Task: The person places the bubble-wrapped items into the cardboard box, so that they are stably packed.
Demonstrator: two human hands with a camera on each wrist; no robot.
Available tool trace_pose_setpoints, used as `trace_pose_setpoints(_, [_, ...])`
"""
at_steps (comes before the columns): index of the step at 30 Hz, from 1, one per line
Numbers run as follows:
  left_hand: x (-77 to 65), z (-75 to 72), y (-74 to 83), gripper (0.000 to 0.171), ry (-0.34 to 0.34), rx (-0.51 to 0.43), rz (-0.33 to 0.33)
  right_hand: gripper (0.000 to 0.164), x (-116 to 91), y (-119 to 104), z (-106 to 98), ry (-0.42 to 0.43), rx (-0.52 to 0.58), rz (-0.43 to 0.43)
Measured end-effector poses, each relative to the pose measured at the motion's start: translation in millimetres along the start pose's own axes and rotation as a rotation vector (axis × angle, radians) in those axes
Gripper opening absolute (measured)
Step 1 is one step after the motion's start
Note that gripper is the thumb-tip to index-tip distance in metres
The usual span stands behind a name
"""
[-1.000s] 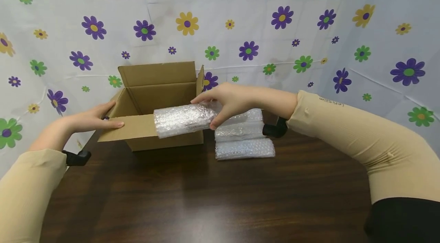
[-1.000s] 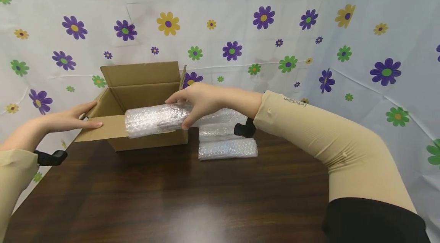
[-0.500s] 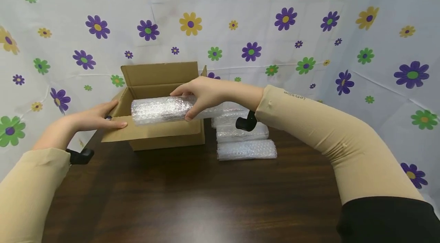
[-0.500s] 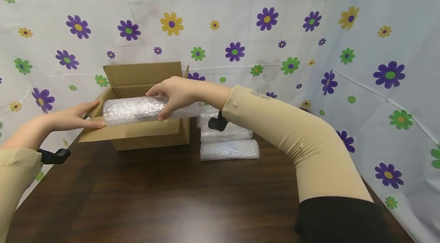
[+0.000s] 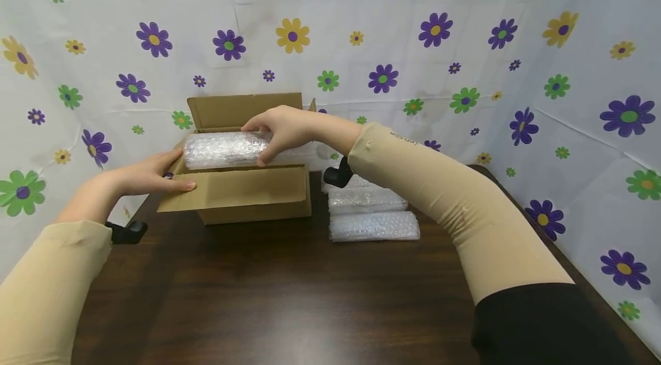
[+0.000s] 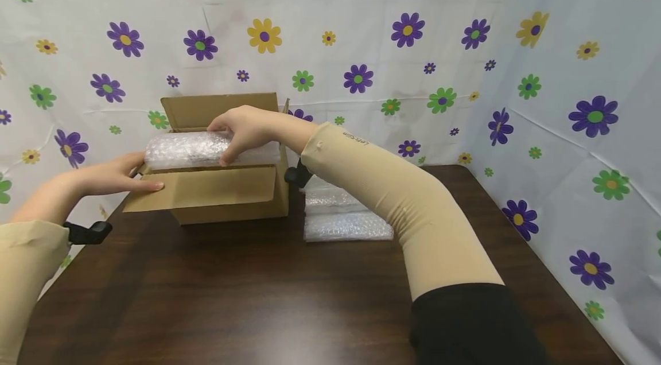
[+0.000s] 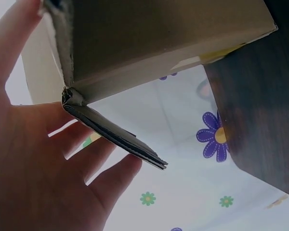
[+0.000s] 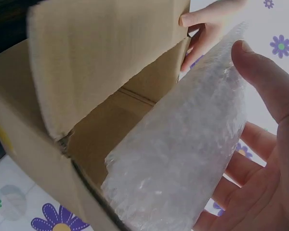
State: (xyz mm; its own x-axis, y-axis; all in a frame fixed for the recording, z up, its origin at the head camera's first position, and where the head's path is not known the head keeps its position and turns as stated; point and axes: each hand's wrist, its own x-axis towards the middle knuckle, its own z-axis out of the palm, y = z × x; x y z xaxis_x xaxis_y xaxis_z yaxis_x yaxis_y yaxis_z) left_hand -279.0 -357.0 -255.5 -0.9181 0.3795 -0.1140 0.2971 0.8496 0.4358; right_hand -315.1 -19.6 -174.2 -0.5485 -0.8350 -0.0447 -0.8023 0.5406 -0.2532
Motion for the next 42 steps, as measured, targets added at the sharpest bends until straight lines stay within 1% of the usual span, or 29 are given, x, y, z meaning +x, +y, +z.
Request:
trace_pose_setpoints(4, [1.0,2.1,-2.0,0.099,0.029,-0.033,0.062,0.076,12.9,-2.5,1.2,-0.001,-0.019,0.014])
trace_pose_setpoints(7, [1.3,2.5,-2.9,0.094,0.03,-0.055,0.086,0.076,20.9,-4.7,2.0,0.006,-0.027,0.021])
trace_pose_setpoints(10, [0.8,2.2,-3.9,0.092,0.016,-0.063,0.098,0.076,28.3,-5.8,4.1,-0.001,-0.019,0.028])
trace_pose_setpoints(13, [1.9,2.9,-6.9,0.092,0.023,-0.059,0.097,0.076,34.9,-5.2,7.6,-0.02,-0.005,0.043])
trace_pose_setpoints(17, [3.3,3.6,-9.9,0.095,0.036,-0.048,0.079,0.076,42.4,-2.6,13.0,-0.042,0.009,0.067])
trace_pose_setpoints(22, [-0.8,1.9,-2.1,0.104,0.005,-0.011,0.016,0.074,49.8,0.8,18.4,-0.067,0.027,0.085])
trace_pose_setpoints(26, [-1.8,0.6,0.9,0.105,-0.013,0.013,-0.023,0.074,54.9,3.2,19.1,-0.086,0.04,0.101])
trace_pose_setpoints(33, [-1.0,0.4,1.0,0.104,-0.016,0.023,-0.034,0.073,61.6,7.6,18.8,-0.099,0.042,0.138])
trace_pose_setpoints(37, [-0.8,0.0,0.4,0.104,-0.019,0.03,-0.036,0.072,66.2,7.5,22.7,-0.095,0.061,0.151])
trace_pose_setpoints(42, [1.2,0.4,-0.7,0.104,-0.014,0.035,-0.029,0.072,70.8,7.4,30.3,-0.097,0.048,0.162])
